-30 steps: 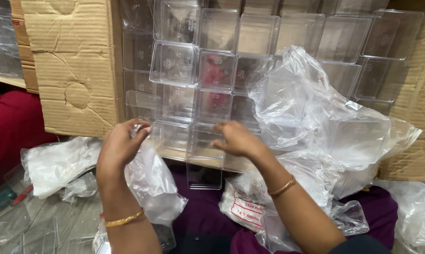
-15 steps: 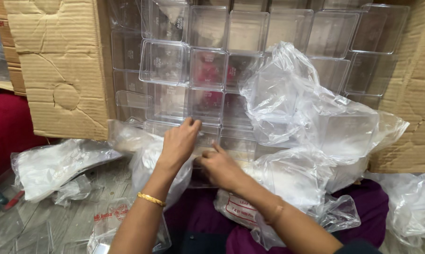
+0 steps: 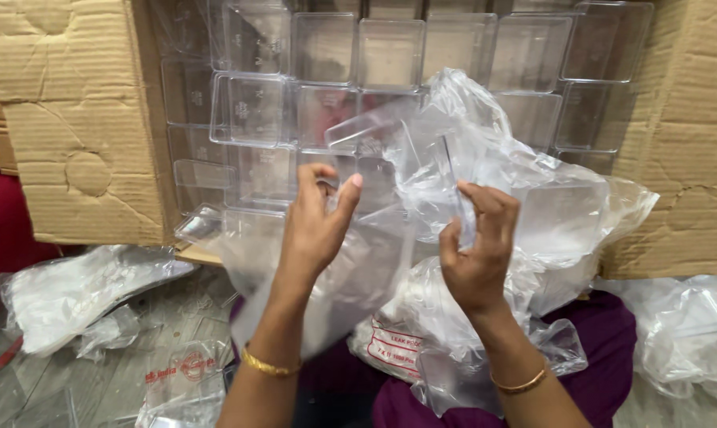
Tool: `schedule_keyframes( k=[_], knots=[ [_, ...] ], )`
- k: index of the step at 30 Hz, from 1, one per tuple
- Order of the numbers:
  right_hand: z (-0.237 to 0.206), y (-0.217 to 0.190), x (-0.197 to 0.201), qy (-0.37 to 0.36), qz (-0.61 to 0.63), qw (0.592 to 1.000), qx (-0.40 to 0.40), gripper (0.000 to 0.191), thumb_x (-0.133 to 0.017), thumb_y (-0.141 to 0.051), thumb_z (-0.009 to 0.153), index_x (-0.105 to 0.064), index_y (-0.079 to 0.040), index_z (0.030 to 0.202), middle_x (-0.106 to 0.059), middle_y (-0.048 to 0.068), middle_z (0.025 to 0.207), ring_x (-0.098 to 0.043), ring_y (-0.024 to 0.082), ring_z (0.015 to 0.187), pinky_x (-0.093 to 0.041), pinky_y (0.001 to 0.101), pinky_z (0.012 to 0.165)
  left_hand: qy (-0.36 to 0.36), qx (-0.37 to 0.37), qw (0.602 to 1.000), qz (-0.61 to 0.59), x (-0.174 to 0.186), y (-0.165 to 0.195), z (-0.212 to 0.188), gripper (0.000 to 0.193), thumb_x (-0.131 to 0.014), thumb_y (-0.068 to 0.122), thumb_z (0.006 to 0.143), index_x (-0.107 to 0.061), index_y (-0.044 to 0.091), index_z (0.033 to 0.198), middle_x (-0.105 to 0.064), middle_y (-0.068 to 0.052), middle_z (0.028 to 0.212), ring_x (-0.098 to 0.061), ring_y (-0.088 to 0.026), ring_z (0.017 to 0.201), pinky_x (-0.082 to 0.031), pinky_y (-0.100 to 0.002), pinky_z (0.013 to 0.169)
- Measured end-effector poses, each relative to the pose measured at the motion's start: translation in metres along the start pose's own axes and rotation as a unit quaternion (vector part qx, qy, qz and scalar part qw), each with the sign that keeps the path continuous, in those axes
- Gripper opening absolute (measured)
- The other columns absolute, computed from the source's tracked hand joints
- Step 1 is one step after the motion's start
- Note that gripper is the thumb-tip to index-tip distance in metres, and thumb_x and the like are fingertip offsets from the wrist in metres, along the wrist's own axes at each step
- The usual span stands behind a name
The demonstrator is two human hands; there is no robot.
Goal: The person sits on the floor in front of a cardboard carton and pulls clear plastic boxes out of plastic bags, stacking them into the carton. They open and empty several bags one at a time, set empty bags aside, and arrange the boxes in rows inside the carton.
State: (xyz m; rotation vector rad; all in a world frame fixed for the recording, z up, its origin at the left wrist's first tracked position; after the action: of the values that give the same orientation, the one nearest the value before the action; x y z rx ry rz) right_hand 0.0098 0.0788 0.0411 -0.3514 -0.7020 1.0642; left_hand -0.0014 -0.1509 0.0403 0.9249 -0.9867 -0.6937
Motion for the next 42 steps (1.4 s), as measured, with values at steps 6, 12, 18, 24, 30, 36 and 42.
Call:
schedule_keyframes(
  k=[6,12,18,24,30,36,42],
  knots=[
    [-0.001,0.031,-0.001,-0.085,0.453,0.872,-0.163,0.063,-0.063,-0.015,0.093,-0.03,-0.02,0.147,-0.028,0.027,0.167,-0.028,0.037,0.16,-0.031,0.0551,0.127,-0.108,-0.102,0.959,-0.241,-0.032,0.008,-0.03,0.066,-0.062,0.062,0.098,-0.059,0.001,0.124,-0.063,-0.023,0.123,-0.059,-0.016,0.104,-0.049,-0.032,0.093],
    [-0.011,0.032,0.009,-0.119,0.59,0.776,-0.187,0.069,-0.068,-0.039,0.096,-0.03,-0.026,0.152,-0.022,0.025,0.172,-0.023,0.037,0.163,-0.027,0.057,0.129,-0.208,0.073,0.806,-0.549,-0.052,0.003,-0.049,0.061,-0.053,0.068,0.099,-0.057,0.008,0.105,-0.066,-0.033,0.133,-0.032,0.001,0.045,-0.033,-0.016,0.044],
    [0.001,0.043,0.024,-0.176,0.447,0.862,-0.16,0.082,-0.075,-0.051,0.09,-0.033,-0.022,0.154,-0.033,0.023,0.165,-0.035,0.037,0.154,-0.035,0.0538,0.122,-0.247,0.064,0.745,-0.617,-0.061,0.005,-0.046,0.055,-0.053,0.067,0.103,-0.052,0.011,0.102,-0.058,-0.031,0.15,-0.038,-0.003,0.054,-0.035,-0.016,0.049],
    [0.001,0.039,0.035,-0.295,0.262,0.91,-0.123,0.11,-0.083,-0.041,0.081,-0.018,-0.019,0.167,-0.035,0.017,0.166,-0.035,0.033,0.155,-0.035,0.0506,0.125,-0.3,0.076,0.787,-0.533,-0.053,0.014,-0.037,0.093,-0.059,0.082,0.082,-0.046,0.014,0.144,-0.064,-0.029,0.13,-0.056,-0.006,0.077,-0.039,-0.017,0.057],
    [0.037,0.011,0.067,-0.261,0.15,0.953,0.023,0.127,-0.091,-0.035,0.074,-0.007,-0.015,0.168,-0.029,0.019,0.169,-0.04,0.033,0.152,-0.04,0.0489,0.124,-0.295,0.13,0.866,-0.381,-0.04,0.012,-0.031,0.115,-0.05,0.086,0.078,-0.032,0.008,0.161,-0.069,-0.019,0.115,-0.037,-0.006,0.059,-0.033,-0.019,0.05],
    [0.045,-0.027,0.055,-0.305,0.07,0.939,0.144,0.133,-0.091,-0.033,0.067,-0.006,-0.006,0.165,-0.034,0.02,0.154,-0.041,0.034,0.142,-0.042,0.0455,0.121,-0.313,0.165,0.867,-0.351,-0.042,0.01,-0.044,0.108,-0.048,0.082,0.081,-0.04,0.01,0.161,-0.072,-0.015,0.112,-0.039,-0.009,0.062,-0.033,-0.024,0.057],
    [0.041,-0.03,0.039,-0.339,0.062,0.927,0.145,0.13,-0.089,-0.033,0.068,-0.008,-0.004,0.165,-0.033,0.021,0.154,-0.043,0.033,0.137,-0.043,0.0435,0.118,-0.298,0.197,0.867,-0.347,-0.038,0.011,-0.049,0.104,-0.045,0.083,0.078,-0.038,0.016,0.158,-0.066,-0.012,0.127,-0.05,-0.026,0.131,-0.034,-0.052,0.106]
  ],
)
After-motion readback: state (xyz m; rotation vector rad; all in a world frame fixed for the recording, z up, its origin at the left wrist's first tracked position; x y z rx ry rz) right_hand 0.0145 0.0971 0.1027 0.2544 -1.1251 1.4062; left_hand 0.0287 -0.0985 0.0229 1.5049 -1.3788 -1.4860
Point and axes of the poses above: each hand's wrist, its own z-axis towards the middle knuckle, its own x-axis out of the back of the hand, y = z × x, the point moved 3 cm from there along z, towards the middle knuckle
